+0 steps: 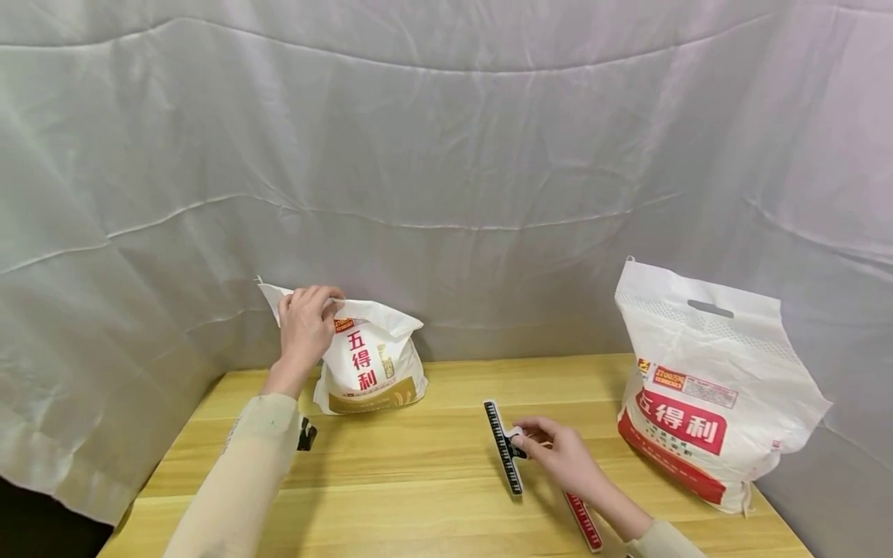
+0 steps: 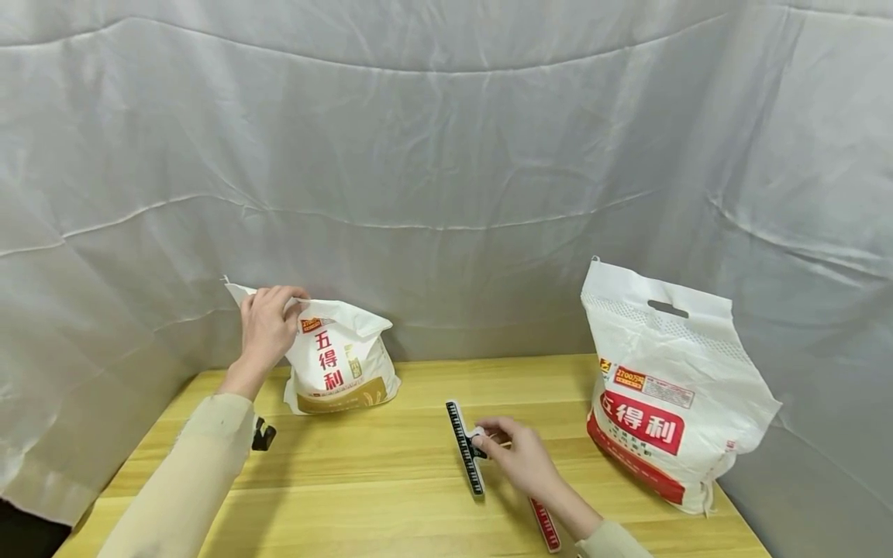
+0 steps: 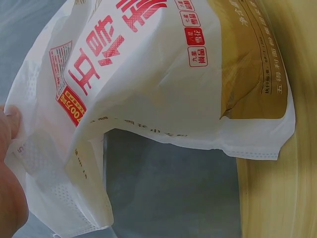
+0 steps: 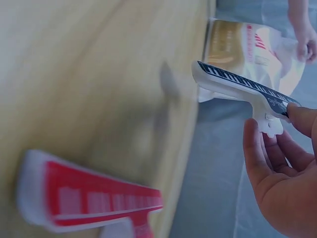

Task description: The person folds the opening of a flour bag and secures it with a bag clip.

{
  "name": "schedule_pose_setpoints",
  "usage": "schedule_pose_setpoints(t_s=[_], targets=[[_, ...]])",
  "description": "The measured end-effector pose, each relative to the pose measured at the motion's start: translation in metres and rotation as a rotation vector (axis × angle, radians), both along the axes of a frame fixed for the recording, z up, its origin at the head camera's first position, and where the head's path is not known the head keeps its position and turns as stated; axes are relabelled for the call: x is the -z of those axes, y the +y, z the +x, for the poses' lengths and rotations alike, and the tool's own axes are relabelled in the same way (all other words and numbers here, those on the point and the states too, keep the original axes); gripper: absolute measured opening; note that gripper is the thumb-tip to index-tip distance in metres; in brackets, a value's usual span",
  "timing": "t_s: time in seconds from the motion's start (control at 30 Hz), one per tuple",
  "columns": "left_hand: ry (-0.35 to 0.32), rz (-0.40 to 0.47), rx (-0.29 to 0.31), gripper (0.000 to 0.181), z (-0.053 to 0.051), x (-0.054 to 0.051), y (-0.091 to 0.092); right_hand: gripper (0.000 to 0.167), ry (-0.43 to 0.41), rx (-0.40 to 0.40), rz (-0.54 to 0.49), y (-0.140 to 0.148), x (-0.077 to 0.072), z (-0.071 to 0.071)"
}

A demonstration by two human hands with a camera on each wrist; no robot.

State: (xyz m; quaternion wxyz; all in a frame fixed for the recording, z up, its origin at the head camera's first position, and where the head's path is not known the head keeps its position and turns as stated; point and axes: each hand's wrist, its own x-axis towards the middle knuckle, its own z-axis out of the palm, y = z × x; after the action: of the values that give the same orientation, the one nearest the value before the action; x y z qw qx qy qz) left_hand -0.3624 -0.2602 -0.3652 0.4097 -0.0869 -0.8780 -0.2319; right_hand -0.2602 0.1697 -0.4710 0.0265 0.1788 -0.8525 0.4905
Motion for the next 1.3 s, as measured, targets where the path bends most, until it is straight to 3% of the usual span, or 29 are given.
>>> schedule_pose_setpoints(t_s=[0.7, 1.3], targets=[[0.007, 0.010, 0.008, 0.013, -0.001, 0.002, 0.000, 0.030, 0.111, 0.053, -0.196, -0.026, -0.041, -0.025], [-0.012, 0.006, -0.001, 0.012, 0.000, 0.001, 0.001, 0.031, 0.203, 0.065, -0.221, -0.044, -0.073, -0.048]])
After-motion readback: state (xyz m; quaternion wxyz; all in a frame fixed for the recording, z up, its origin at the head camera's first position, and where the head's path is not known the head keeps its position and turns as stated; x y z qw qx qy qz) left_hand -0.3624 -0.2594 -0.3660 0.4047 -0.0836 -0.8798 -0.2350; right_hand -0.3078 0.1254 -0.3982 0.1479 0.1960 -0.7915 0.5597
